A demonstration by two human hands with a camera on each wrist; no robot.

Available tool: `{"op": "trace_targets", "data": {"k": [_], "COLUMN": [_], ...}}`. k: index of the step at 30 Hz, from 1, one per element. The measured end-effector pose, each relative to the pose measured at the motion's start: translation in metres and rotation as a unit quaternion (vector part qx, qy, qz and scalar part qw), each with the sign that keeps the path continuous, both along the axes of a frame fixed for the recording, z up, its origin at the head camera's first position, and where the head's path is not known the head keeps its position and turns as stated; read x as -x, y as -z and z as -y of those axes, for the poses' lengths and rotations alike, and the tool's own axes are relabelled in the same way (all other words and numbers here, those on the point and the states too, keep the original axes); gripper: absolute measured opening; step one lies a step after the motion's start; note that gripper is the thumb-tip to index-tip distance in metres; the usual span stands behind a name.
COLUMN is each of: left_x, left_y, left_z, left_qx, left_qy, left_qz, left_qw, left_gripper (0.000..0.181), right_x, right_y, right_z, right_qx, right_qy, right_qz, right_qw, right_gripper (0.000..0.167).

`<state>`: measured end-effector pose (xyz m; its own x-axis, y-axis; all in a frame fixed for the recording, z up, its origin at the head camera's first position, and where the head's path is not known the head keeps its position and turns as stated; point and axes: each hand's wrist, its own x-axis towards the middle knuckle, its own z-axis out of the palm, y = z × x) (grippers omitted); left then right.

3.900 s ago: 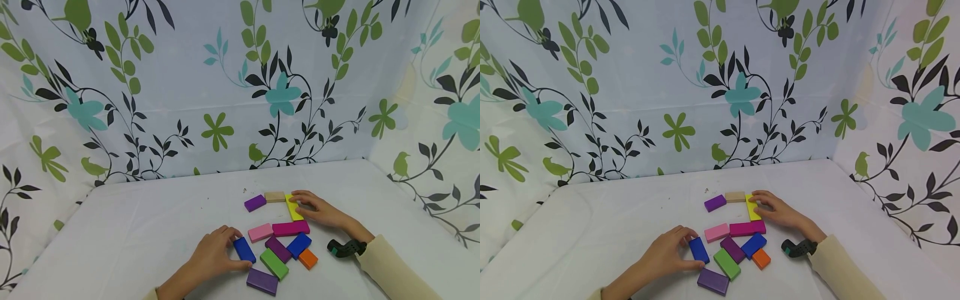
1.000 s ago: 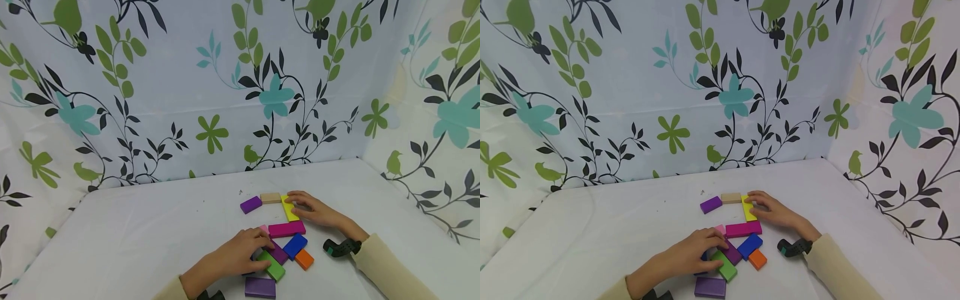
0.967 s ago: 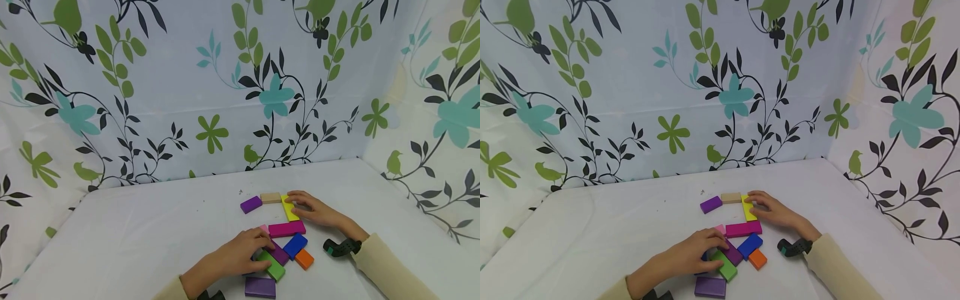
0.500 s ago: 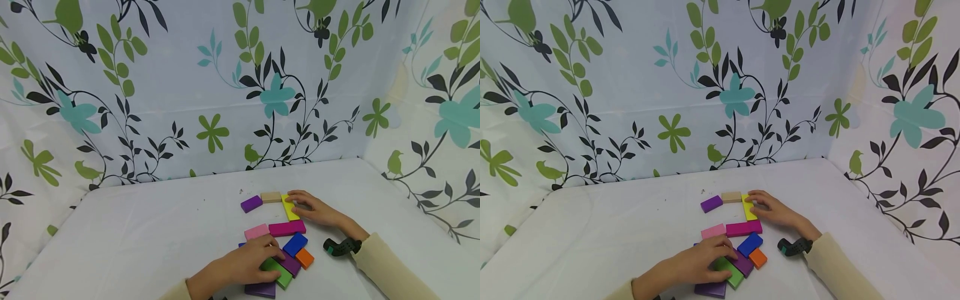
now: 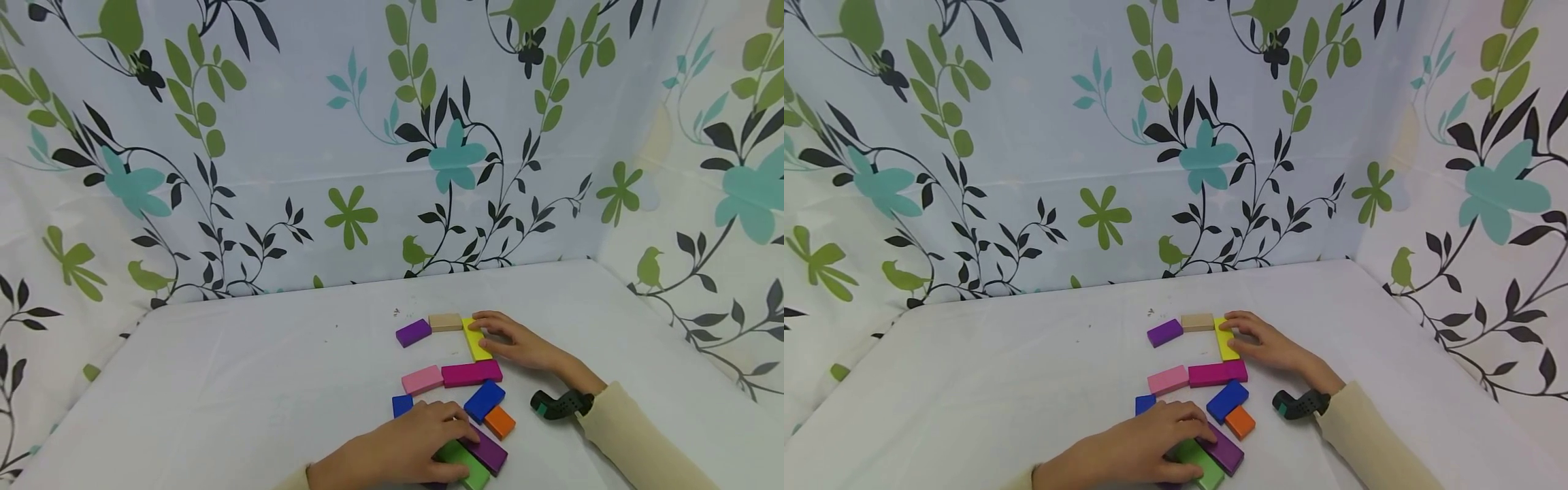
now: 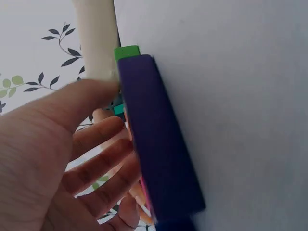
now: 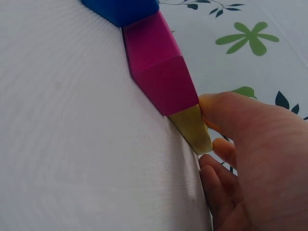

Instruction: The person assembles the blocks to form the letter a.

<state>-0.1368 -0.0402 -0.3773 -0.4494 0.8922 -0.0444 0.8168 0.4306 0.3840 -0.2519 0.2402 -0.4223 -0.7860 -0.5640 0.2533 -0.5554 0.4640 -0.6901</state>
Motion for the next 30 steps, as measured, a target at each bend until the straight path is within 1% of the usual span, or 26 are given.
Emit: {"op": "trace_targets", "data": {"k": [3, 6, 10, 13, 15, 17, 23, 30], "left_x": [-0.003, -0.006, -0.007, -0.008, -0.008, -0.008, -0.009, -0.009], "left_y": [-0.001, -0.003, -0.006, -0.006, -0.005, -0.003, 0.005, 0.008], "left_z": [0.009, 0.022, 0.041, 0.053, 0.057, 0.059, 0.057, 0.047], "left_qx": [-0.005, -0.020, -0.036, -0.041, -0.038, -0.035, -0.048, -0.050], "left_qy": [-0.004, -0.019, -0.034, -0.027, -0.020, -0.011, -0.008, 0.004], "left_qz": [-0.012, -0.018, -0.042, -0.075, -0.091, -0.098, -0.106, -0.129], "left_qw": [0.9999, 0.9994, 0.9979, 0.9960, 0.9949, 0.9945, 0.9932, 0.9904], "left_gripper": [0.038, 0.037, 0.036, 0.034, 0.033, 0.030, 0.021, 0.022], "right_x": [0.000, 0.001, 0.002, 0.002, 0.002, 0.002, 0.001, 0.001], "right_y": [0.001, 0.001, 0.002, 0.002, 0.002, 0.002, 0.003, 0.002], "right_z": [0.000, 0.001, 0.001, 0.001, 0.001, 0.000, 0.000, 0.000], "right_qx": [0.000, -0.001, -0.003, -0.003, -0.003, -0.004, -0.007, -0.006], "right_qy": [0.004, 0.003, 0.001, 0.003, 0.005, 0.006, 0.003, 0.007], "right_qz": [0.005, 0.008, 0.005, 0.007, 0.007, 0.007, 0.004, 0.008], "right_qw": [1.0000, 1.0000, 1.0000, 1.0000, 1.0000, 1.0000, 1.0000, 0.9999], "right_gripper": [0.035, 0.035, 0.036, 0.036, 0.035, 0.035, 0.036, 0.035]}}
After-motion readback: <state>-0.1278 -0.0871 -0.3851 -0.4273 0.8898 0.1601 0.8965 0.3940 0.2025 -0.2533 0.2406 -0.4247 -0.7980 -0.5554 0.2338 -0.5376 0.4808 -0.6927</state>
